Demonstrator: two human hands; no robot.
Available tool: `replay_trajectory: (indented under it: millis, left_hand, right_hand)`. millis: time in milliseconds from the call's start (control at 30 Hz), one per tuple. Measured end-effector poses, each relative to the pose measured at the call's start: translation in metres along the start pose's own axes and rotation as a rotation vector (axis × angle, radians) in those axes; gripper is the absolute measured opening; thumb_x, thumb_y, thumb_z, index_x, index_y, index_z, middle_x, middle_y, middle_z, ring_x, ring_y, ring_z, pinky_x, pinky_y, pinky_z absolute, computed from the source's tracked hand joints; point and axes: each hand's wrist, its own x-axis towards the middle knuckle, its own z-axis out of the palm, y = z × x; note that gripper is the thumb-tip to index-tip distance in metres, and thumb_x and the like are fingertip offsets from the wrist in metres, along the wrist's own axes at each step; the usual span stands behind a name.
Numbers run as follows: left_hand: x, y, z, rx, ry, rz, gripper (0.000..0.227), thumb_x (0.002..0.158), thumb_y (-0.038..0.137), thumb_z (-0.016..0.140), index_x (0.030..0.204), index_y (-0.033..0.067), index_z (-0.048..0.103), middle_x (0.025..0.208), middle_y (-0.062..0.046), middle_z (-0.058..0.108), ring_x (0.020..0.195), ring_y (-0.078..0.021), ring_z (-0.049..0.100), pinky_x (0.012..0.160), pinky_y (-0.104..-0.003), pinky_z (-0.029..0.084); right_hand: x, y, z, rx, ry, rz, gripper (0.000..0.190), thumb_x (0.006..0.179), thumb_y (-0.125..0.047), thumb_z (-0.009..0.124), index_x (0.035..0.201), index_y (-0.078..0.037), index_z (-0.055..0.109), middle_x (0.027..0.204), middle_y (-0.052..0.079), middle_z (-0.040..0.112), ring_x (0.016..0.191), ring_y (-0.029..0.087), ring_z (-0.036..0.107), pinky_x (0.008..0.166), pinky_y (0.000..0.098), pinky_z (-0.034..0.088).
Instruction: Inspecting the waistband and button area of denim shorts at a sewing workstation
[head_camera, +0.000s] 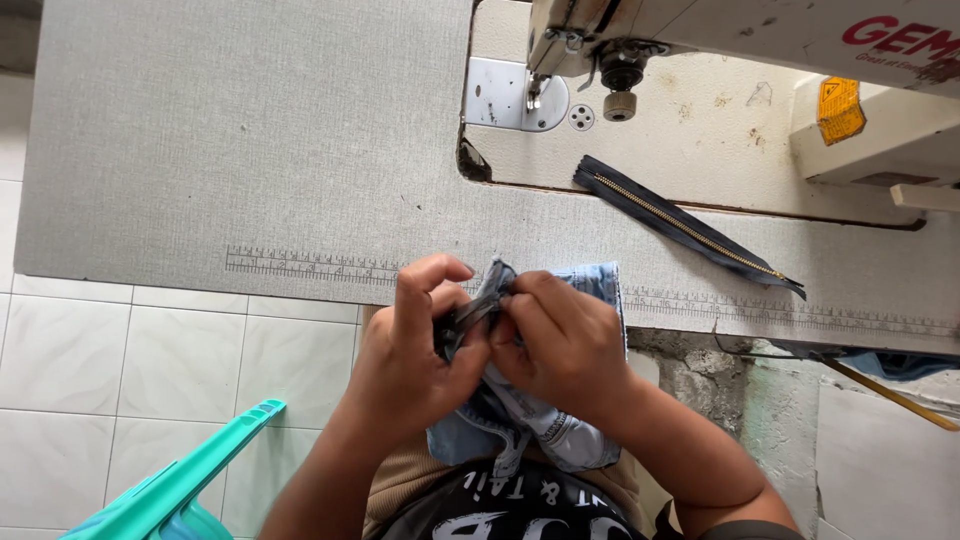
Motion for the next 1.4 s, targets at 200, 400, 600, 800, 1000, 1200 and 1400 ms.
replay_trajectory:
  millis: [200, 400, 600, 800, 1000, 1200, 1400]
  left_hand:
    - [-0.011, -0.012, 0.014, 0.4, 0.13, 0.135, 0.047, 0.088, 0.014, 0.077, 0.126, 0.0053, 0.05, 0.1, -0.008, 0.072, 0.063, -0.0283, 0.067, 0.054, -0.04, 0.048]
    - [0.001, -0.001, 0.001, -0.018, 0.094, -0.074, 0.051, 0.09, 0.003, 0.063, 0.134, 0.0076, 0.039, 0.096, -0.004, 0.053, 0.069, -0.0171, 0.054, 0.052, -0.028, 0.041]
    - [-0.003, 0.02, 0.014, -0.372, 0.056, -0.109, 0.063, 0.085, -0.005, 0.06, 0.141, 0.0075, 0.034, 0.094, -0.008, 0.057, 0.067, -0.0135, 0.062, 0.059, -0.023, 0.048]
    - [-0.01, 0.042, 0.038, -0.551, -0.044, 0.223, 0.048, 0.101, 0.004, 0.05, 0.142, -0.0031, 0.026, 0.109, -0.021, 0.059, 0.085, -0.0251, 0.065, 0.078, -0.033, 0.054]
    - [0.003, 0.046, 0.019, -0.796, -0.065, 0.182, 0.033, 0.107, 0.011, 0.044, 0.138, 0.0019, 0.035, 0.118, -0.021, 0.059, 0.078, -0.0184, 0.056, 0.068, -0.028, 0.046]
    - [0.039, 0.039, -0.011, -0.357, -0.065, 0.183, 0.029, 0.1, 0.01, 0.061, 0.127, -0.0003, 0.057, 0.124, -0.016, 0.069, 0.081, -0.0171, 0.05, 0.075, -0.029, 0.041]
    - [0.046, 0.025, 0.009, -0.255, -0.03, 0.097, 0.019, 0.094, 0.019, 0.074, 0.088, 0.0073, 0.061, 0.074, -0.001, 0.056, 0.061, -0.013, 0.047, 0.056, -0.028, 0.038]
  right_hand:
    - [0.005, 0.004, -0.002, -0.166, 0.084, -0.084, 0.026, 0.105, -0.018, 0.05, 0.094, 0.0, 0.066, 0.096, 0.014, 0.068, 0.072, 0.024, 0.068, 0.059, 0.034, 0.05]
    - [-0.012, -0.021, -0.023, -0.124, 0.126, 0.02, 0.008, 0.095, -0.007, 0.072, 0.095, 0.001, 0.071, 0.096, 0.014, 0.071, 0.08, 0.025, 0.065, 0.072, 0.0346, 0.053]
    - [-0.038, -0.04, -0.024, 0.279, -0.079, 0.34, 0.037, 0.103, -0.016, 0.046, 0.131, 0.004, 0.059, 0.129, 0.022, 0.06, 0.114, 0.035, 0.061, 0.101, 0.0431, 0.048]
    - [-0.083, -0.038, -0.008, 1.322, 0.083, 0.812, 0.055, 0.089, -0.015, 0.064, 0.139, 0.002, 0.052, 0.143, 0.017, 0.054, 0.135, 0.029, 0.051, 0.114, 0.0405, 0.039]
    - [-0.085, -0.04, 0.004, 1.755, 0.438, 0.78, 0.06, 0.088, 0.0, 0.076, 0.14, 0.002, 0.046, 0.13, 0.022, 0.063, 0.122, 0.03, 0.06, 0.105, 0.0384, 0.047]
    - [-0.084, -0.024, 0.005, 1.634, 0.53, 0.903, 0.04, 0.093, 0.0, 0.072, 0.13, 0.009, 0.059, 0.124, 0.023, 0.07, 0.111, 0.031, 0.068, 0.099, 0.0392, 0.053]
    - [-0.066, 0.006, -0.011, 1.451, 0.465, 0.95, 0.027, 0.086, 0.001, 0.075, 0.111, 0.009, 0.069, 0.108, 0.02, 0.076, 0.095, 0.026, 0.073, 0.085, 0.0345, 0.06]
